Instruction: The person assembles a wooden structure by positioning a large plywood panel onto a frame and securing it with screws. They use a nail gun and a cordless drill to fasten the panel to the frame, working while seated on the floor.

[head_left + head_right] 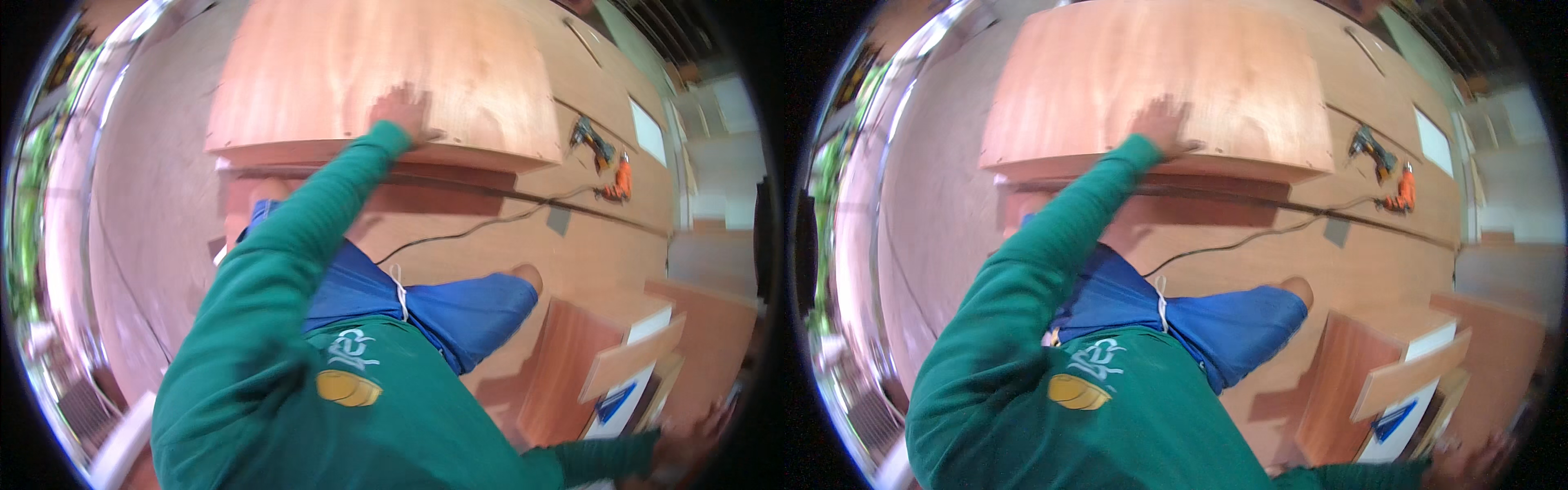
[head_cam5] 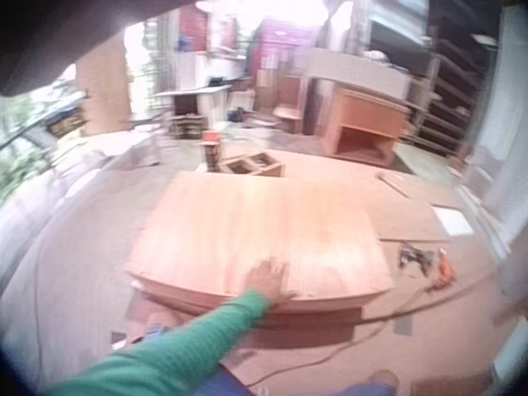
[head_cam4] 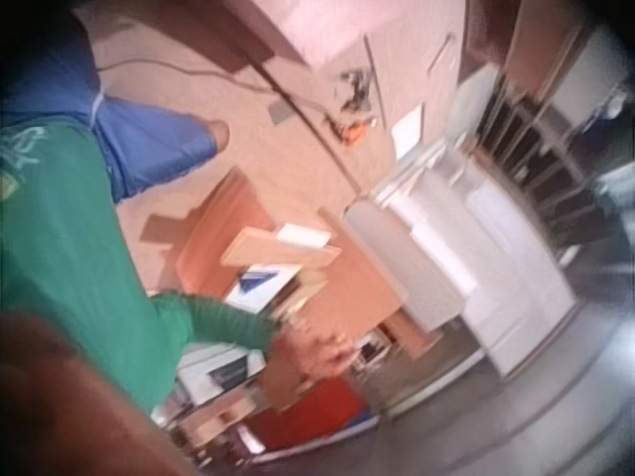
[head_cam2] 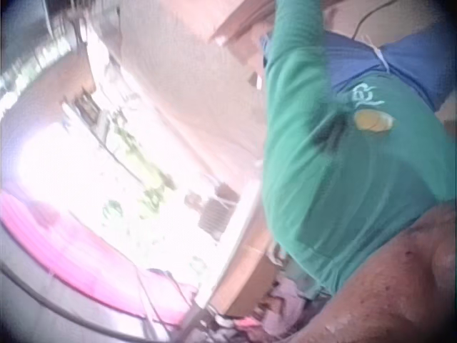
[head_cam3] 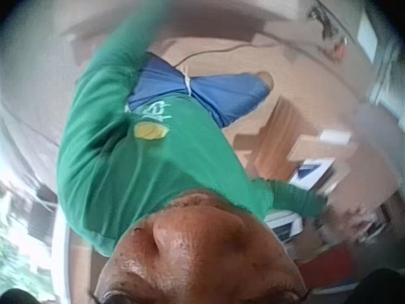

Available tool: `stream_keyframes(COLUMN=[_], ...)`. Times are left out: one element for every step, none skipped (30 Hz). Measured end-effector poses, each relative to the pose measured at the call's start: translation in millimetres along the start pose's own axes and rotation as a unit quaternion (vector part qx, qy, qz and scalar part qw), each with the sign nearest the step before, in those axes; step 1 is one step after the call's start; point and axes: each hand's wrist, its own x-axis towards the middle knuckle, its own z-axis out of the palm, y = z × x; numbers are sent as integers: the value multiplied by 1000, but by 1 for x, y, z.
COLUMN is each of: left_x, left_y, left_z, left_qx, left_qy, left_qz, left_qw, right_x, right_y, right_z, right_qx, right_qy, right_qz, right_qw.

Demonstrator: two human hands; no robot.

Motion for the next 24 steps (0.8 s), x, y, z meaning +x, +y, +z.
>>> stream_keyframes(left_x=[10,14,11,13,9,6,4,2,3,2,2,1,1,1,1,5,6,7,9,9,11,12,12,13], left_y=[16,29,38,40,42,42,41,42,42,43,43,43,42,41,41,42,41,40,39,39,39,39,40,38], left_z=[2,6,10,8,8,6,4,1,-1,-2,-3,-1,1,5,11,15,22,28,34,38,40,41,42,42], left_qx=[-1,-7,-3,-7,-21,-25,-23,-31,-29,-37,-36,-39,-26,-40,-41,-42,-54,-56,-59,-56,-50,-53,-51,-63], left_qy=[-61,-87,-84,-83,-83,-91,-96,-98,-102,-98,-99,-90,-96,-82,-81,-62,-50,-48,-31,-30,-37,-10,-18,-14], left_qz=[-41,-74,-91,-103,-104,-107,-103,-101,-108,-109,-107,-100,-104,-101,-105,-106,-109,-110,-106,-106,-115,-117,-123,-115], left_qw=[997,993,992,991,991,990,990,990,988,989,989,990,990,991,990,992,991,991,992,992,991,992,991,991], right_x=[-7,-15,-30,-38,-45,-51,-59,-65,-68,-71,-73,-76,-78,-77,-78,-79,-78,-80,-80,-80,-80,-79,-79,-78], right_y=[-31,-60,-89,-114,-135,-153,-171,-186,-198,-209,-219,-226,-232,-236,-241,-245,-248,-252,-255,-257,-260,-263,-265,-268], right_z=[35,66,95,120,142,159,176,192,205,215,222,230,236,242,245,247,250,252,253,255,255,255,255,255], right_qx=[72,122,180,222,259,292,319,346,366,382,396,410,421,432,441,449,454,460,465,469,474,479,482,485], right_qy=[-65,-99,-133,-162,-186,-203,-217,-231,-241,-252,-261,-265,-268,-268,-269,-269,-270,-272,-270,-269,-270,-271,-271,-267], right_qz=[-13,-49,-82,-103,-115,-124,-131,-138,-145,-148,-152,-154,-156,-160,-165,-169,-175,-180,-184,-186,-189,-193,-197,-201], right_qw=[995,986,971,956,941,926,913,899,887,877,867,859,852,846,840,835,831,826,823,820,816,812,809,808])
